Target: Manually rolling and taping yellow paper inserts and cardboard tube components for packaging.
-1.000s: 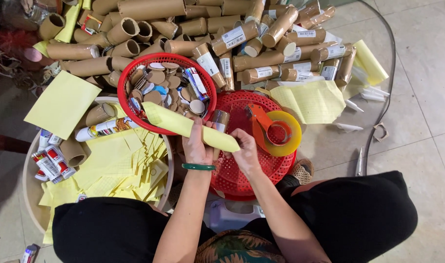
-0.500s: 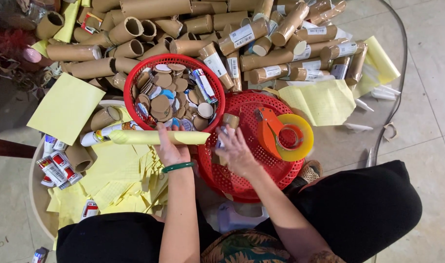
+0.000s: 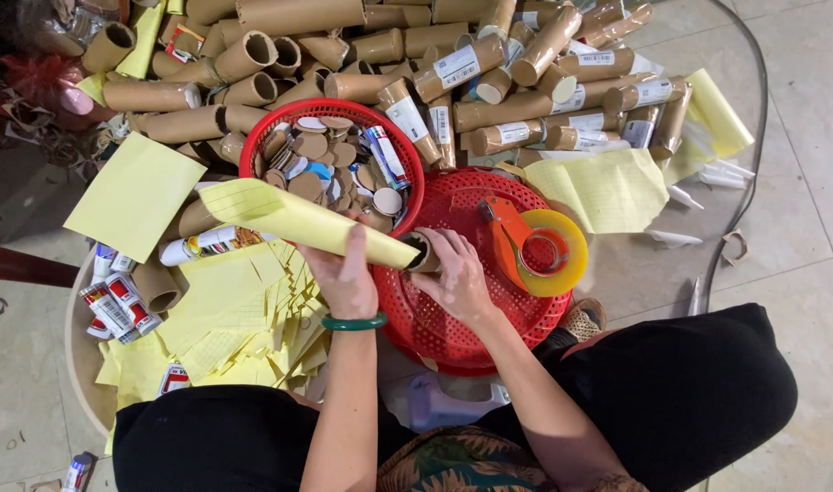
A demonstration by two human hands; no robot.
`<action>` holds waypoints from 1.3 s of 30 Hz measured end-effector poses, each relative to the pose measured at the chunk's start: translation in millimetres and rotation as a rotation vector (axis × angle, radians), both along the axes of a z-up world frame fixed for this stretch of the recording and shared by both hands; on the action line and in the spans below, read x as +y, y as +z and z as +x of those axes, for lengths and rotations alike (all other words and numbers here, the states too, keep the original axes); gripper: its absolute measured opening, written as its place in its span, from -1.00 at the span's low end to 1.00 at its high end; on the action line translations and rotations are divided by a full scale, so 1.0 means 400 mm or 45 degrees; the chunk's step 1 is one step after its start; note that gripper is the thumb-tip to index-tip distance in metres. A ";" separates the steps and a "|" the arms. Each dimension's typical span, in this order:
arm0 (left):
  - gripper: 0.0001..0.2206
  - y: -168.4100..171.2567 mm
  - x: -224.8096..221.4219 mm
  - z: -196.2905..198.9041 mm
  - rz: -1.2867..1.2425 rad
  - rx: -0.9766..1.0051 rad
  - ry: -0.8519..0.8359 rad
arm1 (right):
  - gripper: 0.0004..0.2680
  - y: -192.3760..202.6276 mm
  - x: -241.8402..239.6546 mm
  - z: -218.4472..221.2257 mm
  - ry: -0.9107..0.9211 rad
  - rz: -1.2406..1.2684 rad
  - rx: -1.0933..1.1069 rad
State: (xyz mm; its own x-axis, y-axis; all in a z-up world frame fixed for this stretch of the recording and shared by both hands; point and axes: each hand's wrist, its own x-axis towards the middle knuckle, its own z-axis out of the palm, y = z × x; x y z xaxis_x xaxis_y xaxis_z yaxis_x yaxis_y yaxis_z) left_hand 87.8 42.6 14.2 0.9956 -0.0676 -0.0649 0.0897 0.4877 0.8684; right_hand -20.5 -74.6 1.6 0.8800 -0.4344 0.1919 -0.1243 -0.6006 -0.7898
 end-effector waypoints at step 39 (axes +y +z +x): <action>-0.48 -0.248 -0.067 -0.130 0.033 -0.114 -1.177 | -0.73 0.047 -0.146 -0.102 -0.021 0.427 -0.165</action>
